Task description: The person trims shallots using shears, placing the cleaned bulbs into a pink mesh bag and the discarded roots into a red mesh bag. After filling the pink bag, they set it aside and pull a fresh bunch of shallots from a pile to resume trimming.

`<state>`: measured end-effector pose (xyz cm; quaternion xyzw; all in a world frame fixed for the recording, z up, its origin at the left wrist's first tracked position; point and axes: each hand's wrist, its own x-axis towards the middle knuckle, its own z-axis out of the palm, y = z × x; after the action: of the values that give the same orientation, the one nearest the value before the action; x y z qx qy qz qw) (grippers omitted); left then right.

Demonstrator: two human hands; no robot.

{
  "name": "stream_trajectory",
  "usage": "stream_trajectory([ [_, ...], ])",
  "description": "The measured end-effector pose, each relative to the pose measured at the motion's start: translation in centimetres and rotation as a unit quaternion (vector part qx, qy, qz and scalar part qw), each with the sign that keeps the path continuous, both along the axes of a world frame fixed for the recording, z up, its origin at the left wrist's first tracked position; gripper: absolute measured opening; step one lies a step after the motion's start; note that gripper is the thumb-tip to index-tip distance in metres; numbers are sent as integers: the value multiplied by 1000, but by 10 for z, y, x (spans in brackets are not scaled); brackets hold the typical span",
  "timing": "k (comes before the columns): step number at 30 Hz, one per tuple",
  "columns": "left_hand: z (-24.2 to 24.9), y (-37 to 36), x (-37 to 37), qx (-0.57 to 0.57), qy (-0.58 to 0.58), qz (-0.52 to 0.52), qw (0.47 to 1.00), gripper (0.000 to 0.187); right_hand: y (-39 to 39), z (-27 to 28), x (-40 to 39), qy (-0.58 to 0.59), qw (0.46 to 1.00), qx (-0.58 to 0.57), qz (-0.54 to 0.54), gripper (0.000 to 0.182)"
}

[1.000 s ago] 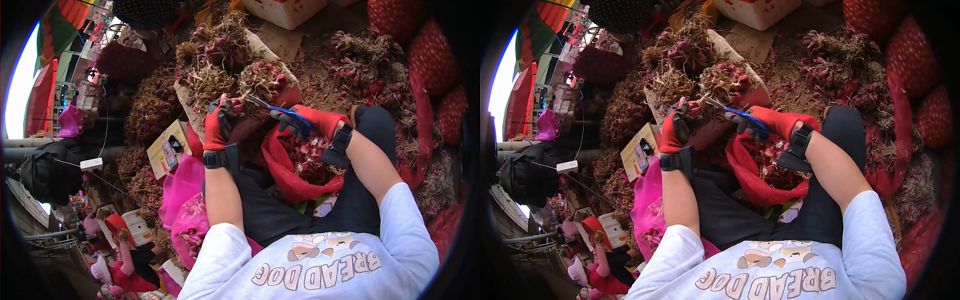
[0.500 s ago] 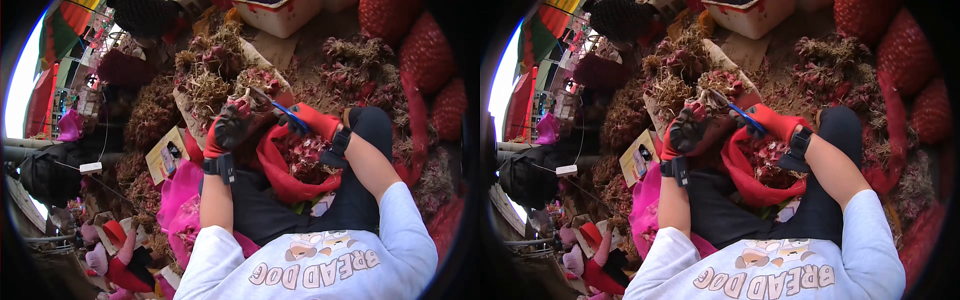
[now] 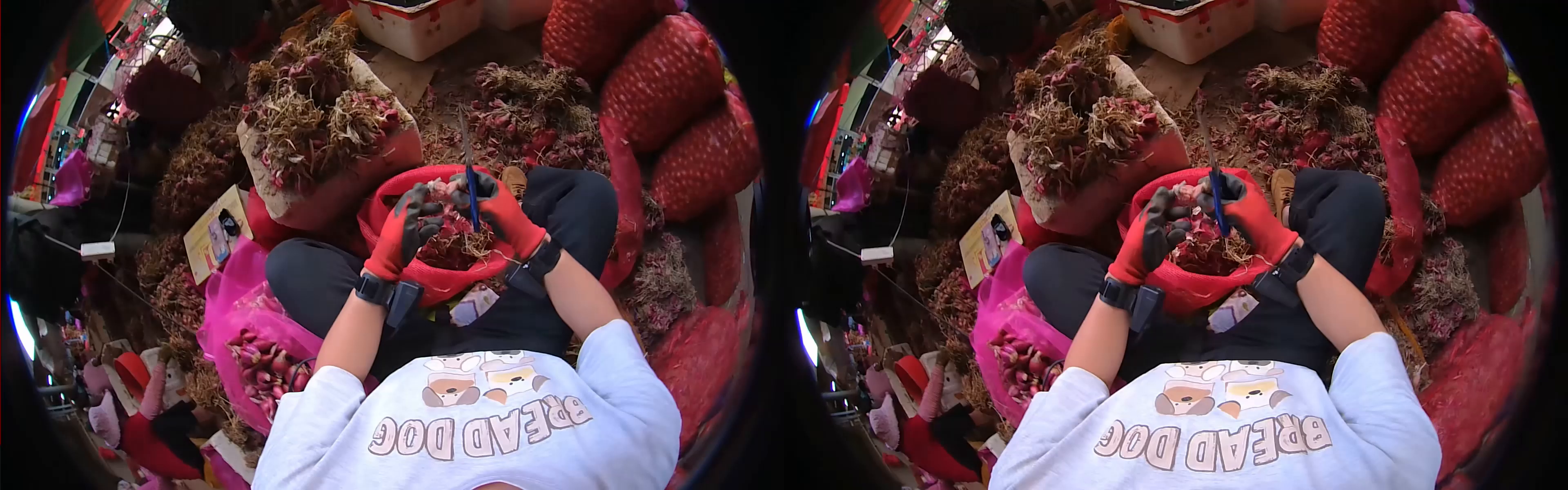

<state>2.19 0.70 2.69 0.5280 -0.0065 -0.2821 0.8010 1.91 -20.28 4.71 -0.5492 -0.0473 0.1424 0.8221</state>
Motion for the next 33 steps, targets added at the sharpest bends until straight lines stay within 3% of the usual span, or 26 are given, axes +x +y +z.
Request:
stream_trajectory([
  [3,-3,-10,-5,123,-128,2,984,24,2,3,-13,-15,998,-57,17,43],
  [6,6,-19,-10,-21,76,67,995,12,10,-6,-22,-26,998,-60,-7,43],
  [9,-21,-31,-12,84,-77,90,989,14,17,-21,-23,7,999,-6,-39,37],
  [12,-40,-41,-17,157,-146,170,962,17,20,-41,-16,37,996,49,-72,31],
  [15,-41,-38,-14,68,-7,164,984,17,19,-53,-7,42,995,31,-85,26],
  [19,-64,-26,-4,76,-105,16,991,21,10,-67,-3,122,983,76,-112,25],
  [22,-48,-25,0,-74,6,29,997,25,-4,-63,0,218,964,132,-71,29],
  [24,-46,-22,4,-283,174,124,935,28,-10,-61,5,167,956,230,-73,30],
  [25,-55,-15,11,-325,166,126,922,30,-13,-60,9,143,947,278,-72,31],
  [26,-61,-2,13,-321,110,126,932,30,-22,-56,17,139,951,252,-113,29],
  [28,-78,3,16,-123,-81,129,981,29,-34,-35,11,115,976,134,-131,25],
  [29,-86,6,18,-18,-163,143,976,29,-38,-30,9,101,982,73,-140,23],
  [31,-48,7,14,-226,92,118,963,30,-39,-31,8,113,988,-13,-101,21],
  [33,-43,13,11,-248,135,77,956,31,-29,-37,-1,113,983,-119,-78,19],
])
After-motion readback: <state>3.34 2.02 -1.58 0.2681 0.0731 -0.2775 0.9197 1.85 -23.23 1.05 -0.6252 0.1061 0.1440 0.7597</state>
